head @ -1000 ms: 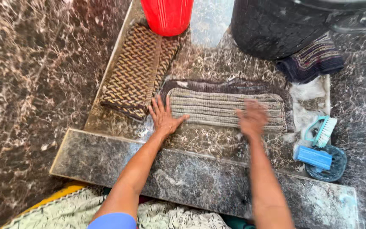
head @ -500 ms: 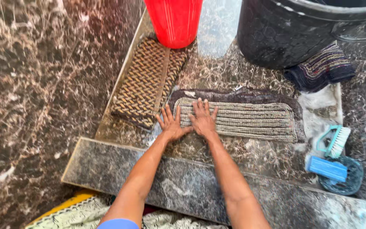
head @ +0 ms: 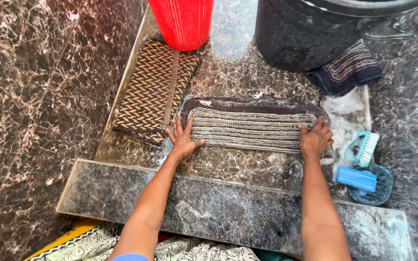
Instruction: The person washes a rug by rubbing it with both hands, folds it, sets it aside, and then lays out another rug to wash it by hand.
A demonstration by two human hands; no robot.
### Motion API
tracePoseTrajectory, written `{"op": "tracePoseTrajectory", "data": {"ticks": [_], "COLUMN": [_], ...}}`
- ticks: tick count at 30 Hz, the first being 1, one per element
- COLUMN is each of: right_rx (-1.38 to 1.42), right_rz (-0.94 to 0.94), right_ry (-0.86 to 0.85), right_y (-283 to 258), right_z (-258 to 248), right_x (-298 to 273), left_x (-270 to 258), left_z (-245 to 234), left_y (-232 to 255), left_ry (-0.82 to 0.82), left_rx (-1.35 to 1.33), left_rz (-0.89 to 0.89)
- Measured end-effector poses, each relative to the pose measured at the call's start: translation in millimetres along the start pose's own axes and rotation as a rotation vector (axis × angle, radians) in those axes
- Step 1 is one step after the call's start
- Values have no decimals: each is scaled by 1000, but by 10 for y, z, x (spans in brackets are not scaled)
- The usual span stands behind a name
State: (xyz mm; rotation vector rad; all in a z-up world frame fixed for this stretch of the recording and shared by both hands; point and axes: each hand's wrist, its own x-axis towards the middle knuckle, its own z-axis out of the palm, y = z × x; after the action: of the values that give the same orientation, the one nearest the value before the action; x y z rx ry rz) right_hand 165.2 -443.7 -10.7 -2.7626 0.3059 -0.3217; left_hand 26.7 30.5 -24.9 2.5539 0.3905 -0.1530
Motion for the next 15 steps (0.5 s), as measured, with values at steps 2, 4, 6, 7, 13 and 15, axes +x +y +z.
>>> {"op": "tracePoseTrajectory", "data": {"ticks": [2, 4, 6, 7, 13, 15], "right_rx": [23, 49, -79, -82, -174, -53], "right_rz": [75, 146, 369, 371, 385, 465], "right_ry": [-21, -42, -142, -143, -263, -387], "right_y": [2, -37, -38, -26, 366, 558], "right_z": [-161, -315, -431, -476, -634, -673], "right_x": [35, 64, -1, -38, -4, 4], "left_x": [-1, -67, -157, -201, -345, -316], "left_z": [-1, -43, -155, -230, -583, -541], "left_y": [-14, 74, 188, 248, 383, 293], "left_ry": [51, 82, 104, 137, 101, 90], "left_rx": [-127, -111, -92, -4, -69, -148], "left_rz": [-15, -19, -29, -20, -185, -255]}}
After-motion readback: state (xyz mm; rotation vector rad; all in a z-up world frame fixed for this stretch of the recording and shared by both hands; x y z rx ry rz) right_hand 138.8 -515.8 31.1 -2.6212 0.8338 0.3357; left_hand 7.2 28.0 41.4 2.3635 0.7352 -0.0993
